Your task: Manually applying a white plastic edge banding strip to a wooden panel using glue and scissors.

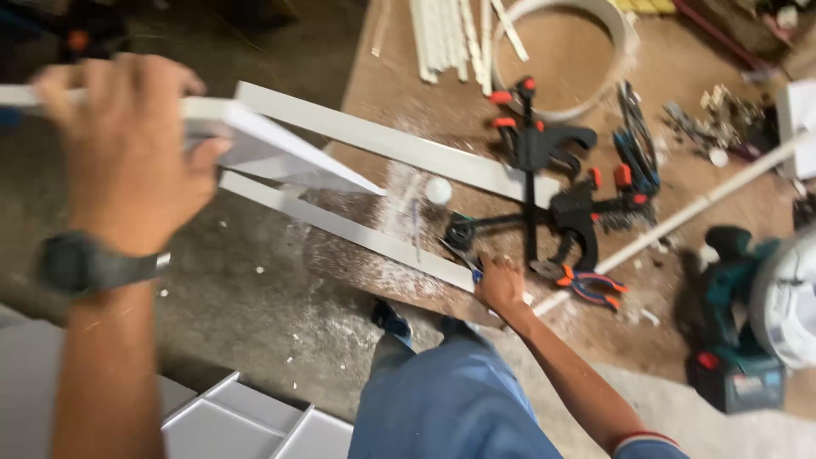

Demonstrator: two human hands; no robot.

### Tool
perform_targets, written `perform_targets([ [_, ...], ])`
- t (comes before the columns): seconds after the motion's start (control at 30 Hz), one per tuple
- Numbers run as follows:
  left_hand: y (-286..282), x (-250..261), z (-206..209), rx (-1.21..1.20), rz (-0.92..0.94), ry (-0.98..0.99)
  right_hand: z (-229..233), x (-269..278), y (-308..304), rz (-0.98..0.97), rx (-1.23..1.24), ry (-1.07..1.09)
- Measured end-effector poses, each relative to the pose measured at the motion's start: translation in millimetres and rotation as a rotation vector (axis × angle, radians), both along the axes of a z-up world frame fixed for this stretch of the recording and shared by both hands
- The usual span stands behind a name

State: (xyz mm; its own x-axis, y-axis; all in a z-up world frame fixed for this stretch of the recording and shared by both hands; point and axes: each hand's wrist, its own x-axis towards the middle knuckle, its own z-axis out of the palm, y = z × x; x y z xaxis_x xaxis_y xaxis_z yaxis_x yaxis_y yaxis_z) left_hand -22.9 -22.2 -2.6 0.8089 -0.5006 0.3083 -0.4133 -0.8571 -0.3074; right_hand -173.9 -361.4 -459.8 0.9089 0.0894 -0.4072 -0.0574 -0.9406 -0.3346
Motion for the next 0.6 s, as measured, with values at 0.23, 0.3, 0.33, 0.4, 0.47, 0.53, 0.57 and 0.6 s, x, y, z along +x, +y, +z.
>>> perform_targets([
  [0.23,18.5,4.2,-28.0,-0.174,-0.070,0.046,-17.5,-5.1,-10.5,0.135,-0.047,0.103],
  [0.3,21.3,7.9,-28.3,-0.084,-0.071,0.031,-20.1,-9.6,-15.5,0.041,0.191,0.120],
  [0.33,30.2,7.1,-36.7,-0.090,-0.067,0.038,0.1,-15.7,-14.9,0.043,0.186,0.128],
  [0.4,48.6,8.7,-45.7,-0.187,-0.215,0.014,42.3,-19.2,-8.1,-0.153,0.720,0.327],
  [0.47,70.8,14.1,-57.9,-0.219,-0.257,-0.089,46.4,-26.7,9.4,-0.207,0.994,0.447],
  [0.53,101.2,20.1,-66.3,-0.256,-0.306,-0.181,42.0,-44.7,29.0,-0.270,1.268,0.569],
  [0.57,116.0,25.1,-70.7,-0.266,-0.321,-0.179,35.5,-51.3,39.1,-0.303,1.392,0.619],
  [0.6,127.0,29.8,-79.8,-0.276,-0.337,-0.176,28.9,-56.5,50.3,-0.334,1.517,0.667],
])
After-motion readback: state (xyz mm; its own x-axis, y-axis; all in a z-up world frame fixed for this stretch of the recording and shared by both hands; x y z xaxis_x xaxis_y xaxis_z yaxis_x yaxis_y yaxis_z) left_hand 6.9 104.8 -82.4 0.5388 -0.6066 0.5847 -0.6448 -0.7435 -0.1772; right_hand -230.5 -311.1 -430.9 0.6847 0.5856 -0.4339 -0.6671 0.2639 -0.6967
